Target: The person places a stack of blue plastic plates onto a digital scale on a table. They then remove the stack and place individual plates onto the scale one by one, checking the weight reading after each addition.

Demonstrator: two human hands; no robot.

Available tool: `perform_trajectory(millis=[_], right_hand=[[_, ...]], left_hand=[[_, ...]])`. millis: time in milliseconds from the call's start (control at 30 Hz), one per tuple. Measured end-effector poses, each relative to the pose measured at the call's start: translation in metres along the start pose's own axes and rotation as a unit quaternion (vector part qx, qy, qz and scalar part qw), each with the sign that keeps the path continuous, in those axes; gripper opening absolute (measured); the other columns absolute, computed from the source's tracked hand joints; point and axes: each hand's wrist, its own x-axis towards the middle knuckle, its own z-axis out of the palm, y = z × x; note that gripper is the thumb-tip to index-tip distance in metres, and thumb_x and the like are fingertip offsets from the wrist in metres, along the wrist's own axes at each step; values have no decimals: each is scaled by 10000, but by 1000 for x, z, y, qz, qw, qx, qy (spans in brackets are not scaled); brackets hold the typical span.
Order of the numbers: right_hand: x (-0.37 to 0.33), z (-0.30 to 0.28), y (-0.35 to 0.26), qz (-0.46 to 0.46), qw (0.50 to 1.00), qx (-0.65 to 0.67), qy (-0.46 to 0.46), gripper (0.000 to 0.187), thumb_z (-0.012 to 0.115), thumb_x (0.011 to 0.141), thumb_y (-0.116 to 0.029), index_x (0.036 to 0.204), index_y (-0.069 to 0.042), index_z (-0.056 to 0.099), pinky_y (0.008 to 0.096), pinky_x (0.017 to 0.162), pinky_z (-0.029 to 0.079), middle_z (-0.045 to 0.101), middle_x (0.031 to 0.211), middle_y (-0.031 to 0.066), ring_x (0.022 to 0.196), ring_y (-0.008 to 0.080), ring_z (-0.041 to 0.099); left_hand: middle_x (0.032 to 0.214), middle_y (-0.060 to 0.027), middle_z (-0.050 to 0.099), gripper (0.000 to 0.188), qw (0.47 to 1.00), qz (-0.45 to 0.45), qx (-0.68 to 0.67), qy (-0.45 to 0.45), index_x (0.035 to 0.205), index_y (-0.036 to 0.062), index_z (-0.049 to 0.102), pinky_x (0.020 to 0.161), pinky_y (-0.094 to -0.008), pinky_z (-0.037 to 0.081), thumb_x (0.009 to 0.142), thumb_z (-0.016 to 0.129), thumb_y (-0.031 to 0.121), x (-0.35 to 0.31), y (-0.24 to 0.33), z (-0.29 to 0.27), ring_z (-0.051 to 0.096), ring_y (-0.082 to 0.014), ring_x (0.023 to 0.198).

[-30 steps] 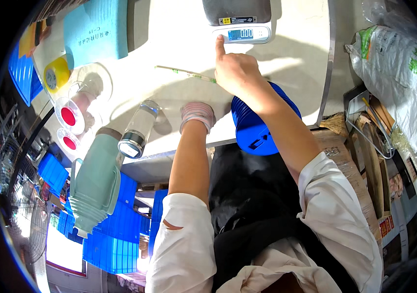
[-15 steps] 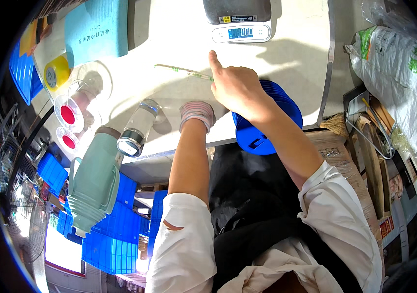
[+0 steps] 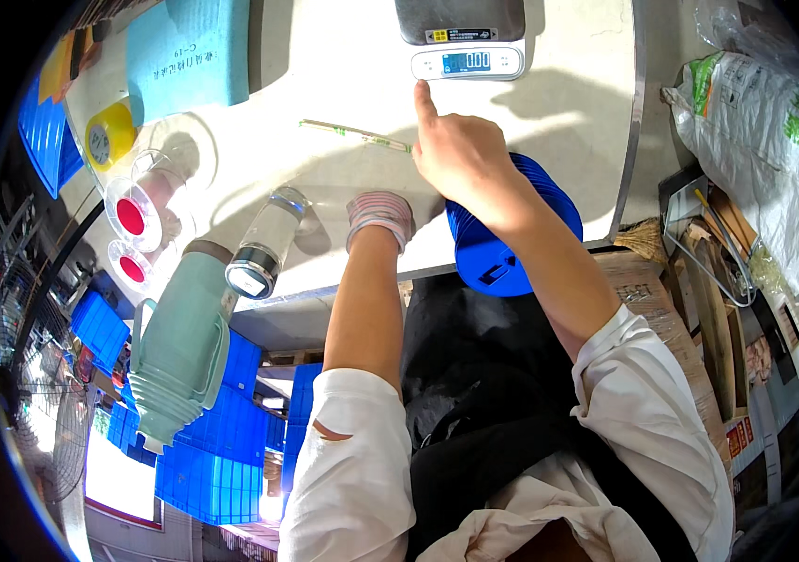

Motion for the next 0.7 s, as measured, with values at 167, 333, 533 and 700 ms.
perform_trajectory(millis=[167, 333, 533, 700], right_hand=[[15, -2, 5, 20, 1000, -5, 0, 657, 527, 820, -186, 1392, 49, 306, 390, 567, 515, 635, 641, 132, 610, 282, 642], [21, -5, 0, 37, 999, -1, -20, 670, 501, 828, -181, 1409, 53, 264, 398, 573, 510, 641, 670, 136, 623, 287, 639], [24, 16, 12, 37, 999, -13, -36, 715, 495, 829, -173, 1429, 62, 184, 397, 584, 508, 643, 696, 137, 650, 284, 635], [24, 3, 4, 54, 997, -6, -59, 718, 498, 828, -163, 1437, 42, 179, 397, 598, 510, 646, 714, 130, 676, 279, 638]], left_hand=[[1021, -90, 686, 227, 1000, -12, 15, 9, 982, 114, 715, 760, -378, 506, 823, 577, 201, 1, 2, 1, 657, -265, 948], [1034, -87, 684, 228, 1000, -4, -12, 24, 989, 120, 715, 764, -377, 507, 825, 576, 195, 22, -8, 26, 655, -263, 956], [1086, -90, 666, 271, 999, -19, 2, -47, 1023, 139, 706, 826, -392, 494, 800, 594, 243, -13, 6, -19, 633, -265, 1008], [1063, -93, 672, 263, 999, -17, 6, -30, 1007, 136, 711, 802, -387, 503, 793, 597, 236, -2, 1, -6, 642, -266, 985]])
